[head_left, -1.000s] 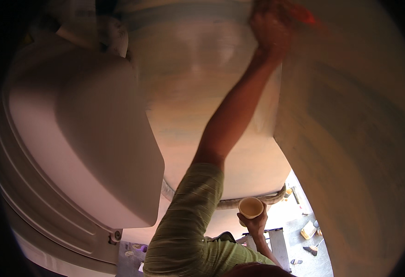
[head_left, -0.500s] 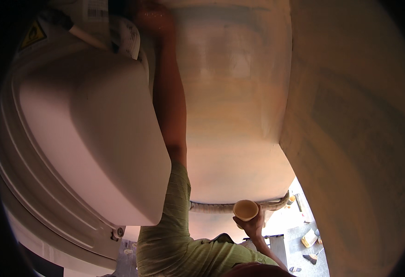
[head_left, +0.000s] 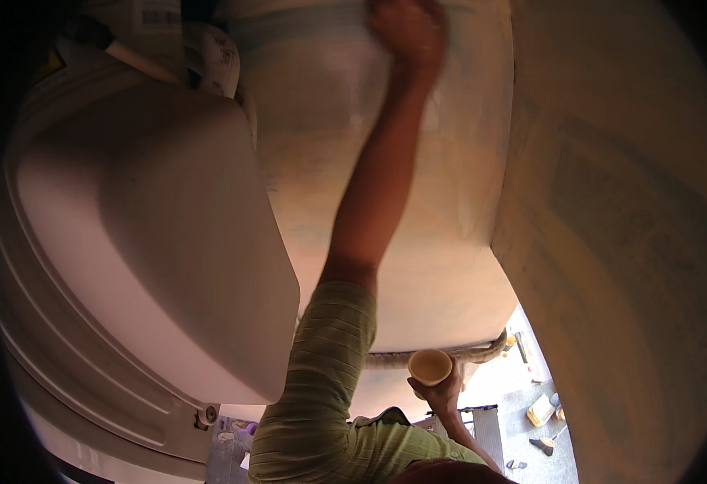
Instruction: The person paints a white ceiling surface using a paintbrush and a small container of paint. They repeatedly dip the brush into the container and apply paint to the ceiling in broad strokes.
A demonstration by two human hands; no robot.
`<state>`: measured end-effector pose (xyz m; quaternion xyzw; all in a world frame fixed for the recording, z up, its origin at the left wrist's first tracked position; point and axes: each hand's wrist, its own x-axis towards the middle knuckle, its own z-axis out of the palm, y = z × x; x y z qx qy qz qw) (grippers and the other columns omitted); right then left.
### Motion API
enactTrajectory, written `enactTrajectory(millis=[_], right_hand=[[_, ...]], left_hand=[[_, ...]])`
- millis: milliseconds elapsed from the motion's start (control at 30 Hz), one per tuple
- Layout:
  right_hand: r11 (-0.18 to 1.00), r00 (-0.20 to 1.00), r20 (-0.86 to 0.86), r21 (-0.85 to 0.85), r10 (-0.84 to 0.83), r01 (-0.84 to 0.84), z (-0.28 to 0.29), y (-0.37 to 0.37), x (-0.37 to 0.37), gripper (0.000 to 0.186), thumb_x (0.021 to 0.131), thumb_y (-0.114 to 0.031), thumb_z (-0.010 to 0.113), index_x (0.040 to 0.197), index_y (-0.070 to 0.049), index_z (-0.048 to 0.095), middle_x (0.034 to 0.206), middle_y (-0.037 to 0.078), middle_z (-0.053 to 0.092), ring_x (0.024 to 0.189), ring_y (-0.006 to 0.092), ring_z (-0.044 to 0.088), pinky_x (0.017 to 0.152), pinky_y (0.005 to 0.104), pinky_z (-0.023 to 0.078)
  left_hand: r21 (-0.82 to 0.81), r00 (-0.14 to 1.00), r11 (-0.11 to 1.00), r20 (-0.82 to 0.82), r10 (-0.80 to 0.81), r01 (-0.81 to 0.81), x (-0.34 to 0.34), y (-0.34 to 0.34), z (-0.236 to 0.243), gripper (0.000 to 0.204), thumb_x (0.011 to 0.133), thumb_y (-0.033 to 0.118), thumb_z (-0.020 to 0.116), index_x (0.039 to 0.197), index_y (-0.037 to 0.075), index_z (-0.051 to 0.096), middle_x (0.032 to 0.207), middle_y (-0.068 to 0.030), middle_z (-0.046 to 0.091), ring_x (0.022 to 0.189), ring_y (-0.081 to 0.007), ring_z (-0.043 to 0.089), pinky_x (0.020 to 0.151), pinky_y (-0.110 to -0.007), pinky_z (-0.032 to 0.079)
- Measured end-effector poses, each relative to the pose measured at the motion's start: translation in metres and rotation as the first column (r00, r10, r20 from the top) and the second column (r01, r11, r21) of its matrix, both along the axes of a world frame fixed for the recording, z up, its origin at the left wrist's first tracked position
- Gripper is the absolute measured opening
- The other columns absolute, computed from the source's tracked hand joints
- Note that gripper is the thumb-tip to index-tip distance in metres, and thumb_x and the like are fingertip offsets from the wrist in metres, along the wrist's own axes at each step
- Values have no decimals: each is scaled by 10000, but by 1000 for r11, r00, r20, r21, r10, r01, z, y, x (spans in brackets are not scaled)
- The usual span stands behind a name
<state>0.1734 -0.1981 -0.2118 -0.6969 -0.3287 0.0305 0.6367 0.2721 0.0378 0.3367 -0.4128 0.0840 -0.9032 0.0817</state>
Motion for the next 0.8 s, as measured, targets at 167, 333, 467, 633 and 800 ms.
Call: enactTrajectory(millis=[167,333,467,633,800], right_hand=[[1000,1000,9,-5,-22,22,18,-2,-5,794,615,-206,972,1247,-17,529,1114,163,710,1035,287,715,878,410,582],[998,999,-14,53,-37,37,7,-4,-1,795,615,-203,972,1244,-13,526,1113,162,706,1025,290,714,874,407,583],[997,999,-7,59,-54,54,4,-6,1,809,612,-205,973,1255,-10,523,1109,164,704,1029,295,713,876,406,581],[1000,1000,4,21,-1,1,6,-3,4,806,616,-205,971,1259,-14,525,1113,166,705,1042,292,709,887,408,578],[998,999,1,45,50,-51,-4,1,4,796,616,-213,971,1248,-18,529,1124,164,707,1050,294,709,893,415,578]], left_hand=[[19,943,977,-265,-201,213,41,-68,-19,349,942,40,553,1263,-69,637,1305,-255,649,1231,-415,615,1097,-446,472],[60,939,959,-227,-257,276,29,-73,-22,328,948,37,549,1240,-74,649,1301,-258,652,1236,-404,622,1071,-445,497],[190,987,969,-47,-152,158,-11,-40,-10,336,1025,139,519,1249,-73,653,1278,-242,673,1233,-398,629,1082,-455,487],[138,994,989,107,34,-49,-69,19,3,317,1004,137,603,1249,-56,660,1258,-239,683,1215,-404,636,1083,-464,484],[37,968,978,157,195,-203,-94,57,-1,323,990,115,630,1270,-43,661,1289,-221,676,1254,-399,611,1129,-482,440]])
